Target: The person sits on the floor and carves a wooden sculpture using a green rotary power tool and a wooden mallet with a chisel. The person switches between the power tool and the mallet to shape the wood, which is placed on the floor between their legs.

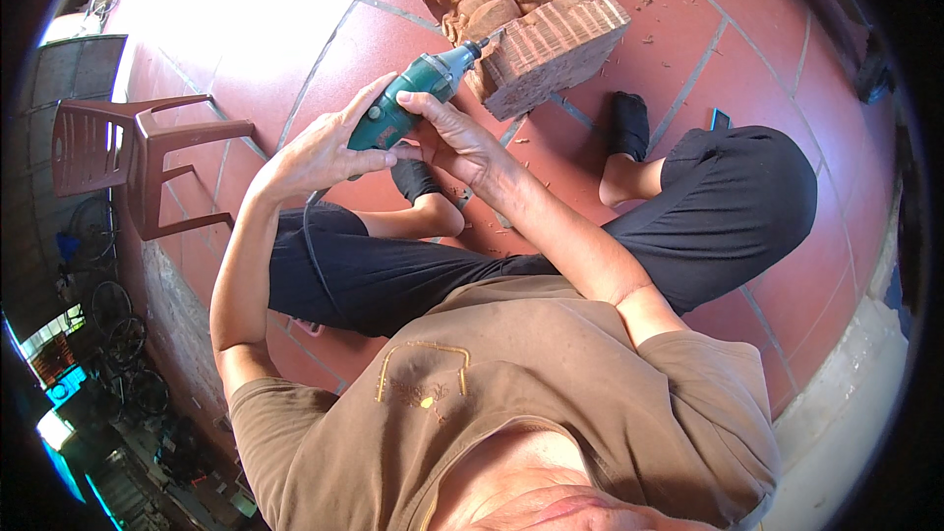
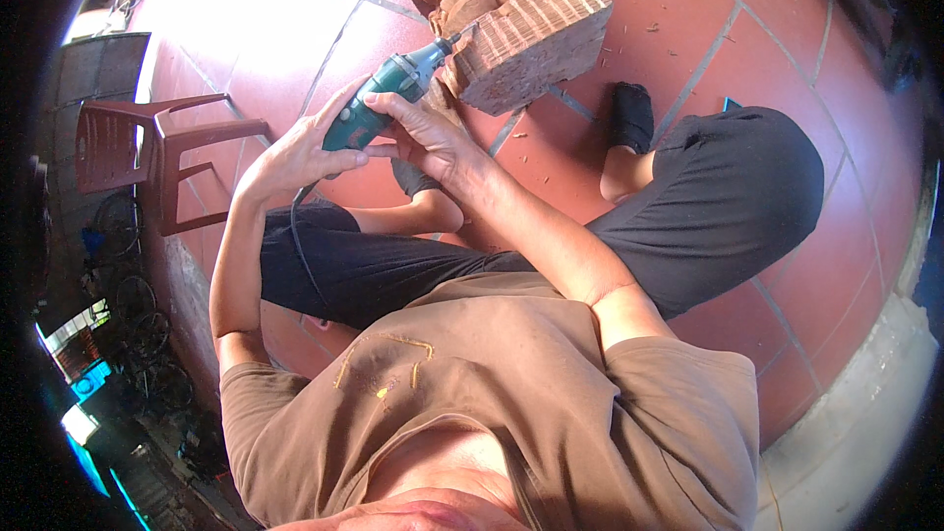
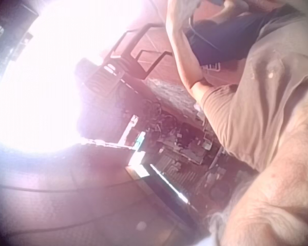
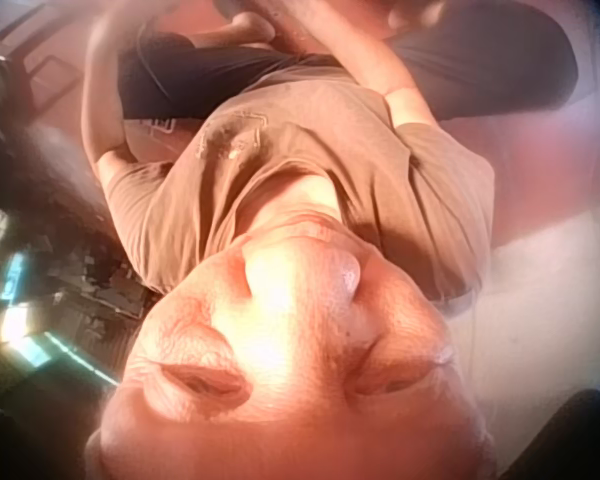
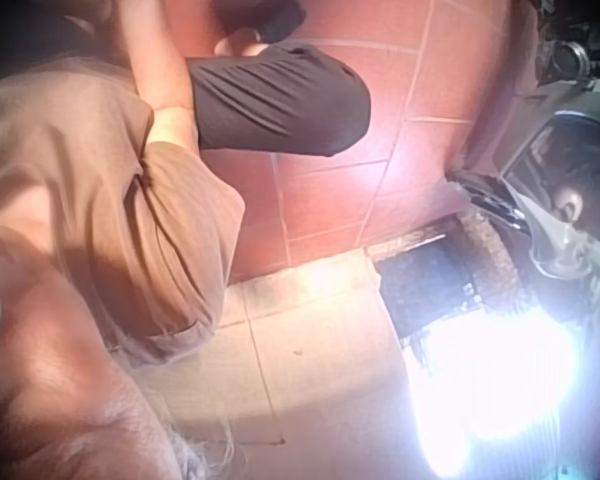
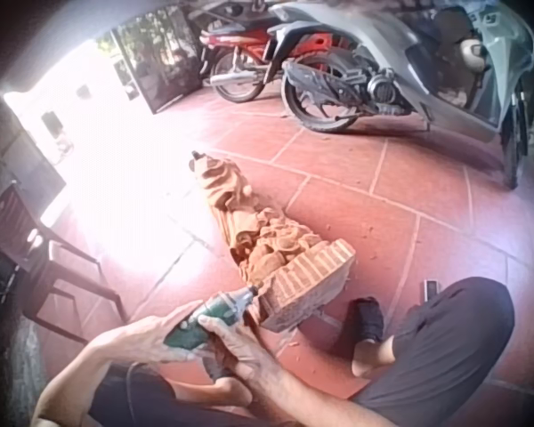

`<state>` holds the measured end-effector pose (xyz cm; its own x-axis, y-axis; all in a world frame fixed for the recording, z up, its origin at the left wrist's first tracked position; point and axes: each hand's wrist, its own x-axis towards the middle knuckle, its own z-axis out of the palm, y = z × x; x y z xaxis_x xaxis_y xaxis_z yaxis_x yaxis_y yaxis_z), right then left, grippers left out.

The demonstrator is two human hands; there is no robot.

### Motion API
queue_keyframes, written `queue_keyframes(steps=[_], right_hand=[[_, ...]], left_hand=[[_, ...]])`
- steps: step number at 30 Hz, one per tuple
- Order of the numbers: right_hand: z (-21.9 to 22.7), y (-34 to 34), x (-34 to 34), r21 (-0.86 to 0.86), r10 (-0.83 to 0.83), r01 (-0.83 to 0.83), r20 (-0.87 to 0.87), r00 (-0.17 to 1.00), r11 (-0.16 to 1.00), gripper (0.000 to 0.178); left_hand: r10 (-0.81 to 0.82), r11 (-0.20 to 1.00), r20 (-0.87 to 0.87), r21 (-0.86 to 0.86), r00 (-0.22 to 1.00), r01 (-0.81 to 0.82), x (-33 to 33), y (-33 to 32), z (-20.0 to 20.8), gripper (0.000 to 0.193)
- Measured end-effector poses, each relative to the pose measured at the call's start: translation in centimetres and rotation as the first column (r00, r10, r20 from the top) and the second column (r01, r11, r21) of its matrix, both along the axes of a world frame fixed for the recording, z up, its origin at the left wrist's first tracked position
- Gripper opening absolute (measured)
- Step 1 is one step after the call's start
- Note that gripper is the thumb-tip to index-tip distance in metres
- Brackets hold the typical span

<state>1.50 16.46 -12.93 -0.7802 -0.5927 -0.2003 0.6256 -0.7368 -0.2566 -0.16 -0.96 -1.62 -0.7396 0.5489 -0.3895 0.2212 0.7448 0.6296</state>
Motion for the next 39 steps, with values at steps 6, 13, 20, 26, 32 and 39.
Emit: queue_keyframes(steps=[6,13,20,26,32,39], right_hand=[[0.0,0.0,-0.1,0.011,0.0,0.0,0.003,1.0,1.0,0.029],[-0.5,-0.1,-0.6,-0.002,0.026,-0.026,0.002,1.0,1.0,0.026],[0.2,0.0,0.1,-0.001,0.002,-0.002,-0.015,1.0,1.0,0.027],[0.3,0.0,0.0,0.002,-0.003,0.003,-0.004,1.0,1.0,0.03],[0.1,0.0,-0.3,0.017,0.01,-0.01,-0.03,1.0,1.0,0.032],[0.3,0.1,0.0,0.019,-0.003,0.003,-0.011,1.0,1.0,0.028]], left_hand=[[0.0,1.0,-0.031,0.029,1.0,0.001,0.0,-0.1,-0.3,0.088],[0.045,0.999,0.035,-0.021,0.998,-0.045,0.1,0.5,0.6,0.088],[-0.019,0.999,-0.045,0.03,0.999,0.02,0.3,0.0,0.2,0.089],[0.027,0.999,0.051,-0.02,0.998,-0.026,0.1,0.5,1.0,0.089],[0.02,1.0,0.02,0.012,1.0,-0.02,0.1,0.4,0.6,0.087],[0.035,0.999,0.059,-0.009,0.998,-0.035,0.1,0.7,1.2,0.09]])
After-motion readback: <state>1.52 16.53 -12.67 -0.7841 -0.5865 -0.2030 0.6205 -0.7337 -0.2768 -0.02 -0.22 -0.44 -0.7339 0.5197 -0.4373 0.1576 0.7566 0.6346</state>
